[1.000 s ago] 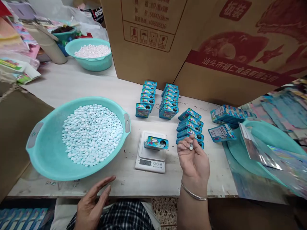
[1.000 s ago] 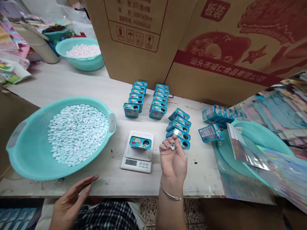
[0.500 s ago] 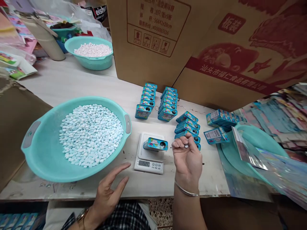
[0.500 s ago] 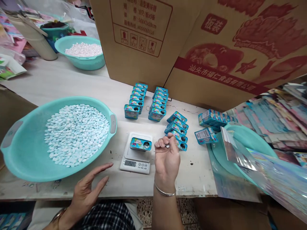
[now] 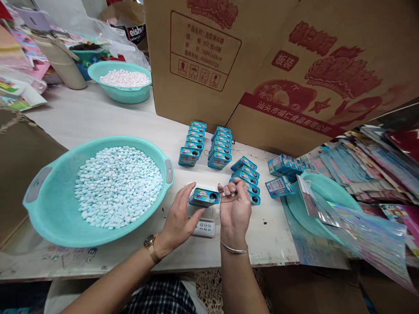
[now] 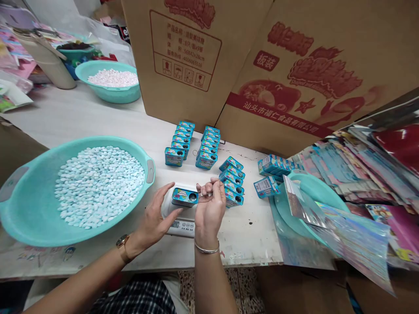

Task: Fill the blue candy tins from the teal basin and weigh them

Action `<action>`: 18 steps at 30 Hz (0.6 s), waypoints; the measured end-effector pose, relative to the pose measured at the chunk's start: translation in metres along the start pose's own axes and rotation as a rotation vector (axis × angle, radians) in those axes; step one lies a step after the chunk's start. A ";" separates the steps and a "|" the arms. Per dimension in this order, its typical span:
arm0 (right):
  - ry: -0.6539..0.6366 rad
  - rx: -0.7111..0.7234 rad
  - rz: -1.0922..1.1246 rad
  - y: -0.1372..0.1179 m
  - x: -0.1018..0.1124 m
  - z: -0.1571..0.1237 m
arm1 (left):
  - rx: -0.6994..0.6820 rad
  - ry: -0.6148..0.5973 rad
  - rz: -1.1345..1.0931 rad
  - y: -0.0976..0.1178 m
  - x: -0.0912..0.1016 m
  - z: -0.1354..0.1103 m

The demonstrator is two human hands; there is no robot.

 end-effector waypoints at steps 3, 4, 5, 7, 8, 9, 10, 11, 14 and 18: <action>0.012 0.032 -0.036 0.000 -0.001 -0.002 | 0.019 0.010 -0.013 -0.007 -0.003 0.000; 0.015 0.037 -0.048 0.000 0.000 -0.002 | 0.025 0.011 -0.014 -0.009 -0.003 -0.001; 0.018 0.041 -0.059 0.000 0.000 -0.002 | 0.028 0.014 -0.014 -0.010 -0.003 -0.002; 0.020 0.040 -0.059 -0.002 0.001 -0.001 | 0.032 0.022 -0.013 -0.011 -0.002 -0.004; 0.019 0.033 -0.043 -0.003 0.002 -0.001 | 0.034 0.026 -0.013 -0.010 0.000 -0.006; 0.019 0.024 -0.021 -0.005 0.004 -0.001 | 0.039 0.028 -0.013 -0.009 0.002 -0.008; 0.019 0.011 0.002 -0.006 0.006 -0.001 | 0.047 0.027 -0.015 -0.009 0.004 -0.011; 0.016 -0.001 0.023 -0.009 0.009 -0.001 | 0.058 0.026 -0.018 -0.008 0.008 -0.016; -0.010 -0.006 0.020 -0.019 0.019 -0.001 | 0.093 0.051 -0.021 -0.010 0.026 -0.040; -0.043 0.039 -0.164 -0.029 0.035 -0.002 | 0.140 0.147 0.021 -0.024 0.061 -0.091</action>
Point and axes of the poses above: each hand's wrist, its own z-axis towards the middle knuckle, its own x-axis out of the back of the hand, y = z × x, the point moved 9 cm from there along z, towards the middle knuckle, and after that the axes turned 14 degrees about -z, right-handed, at the moved point
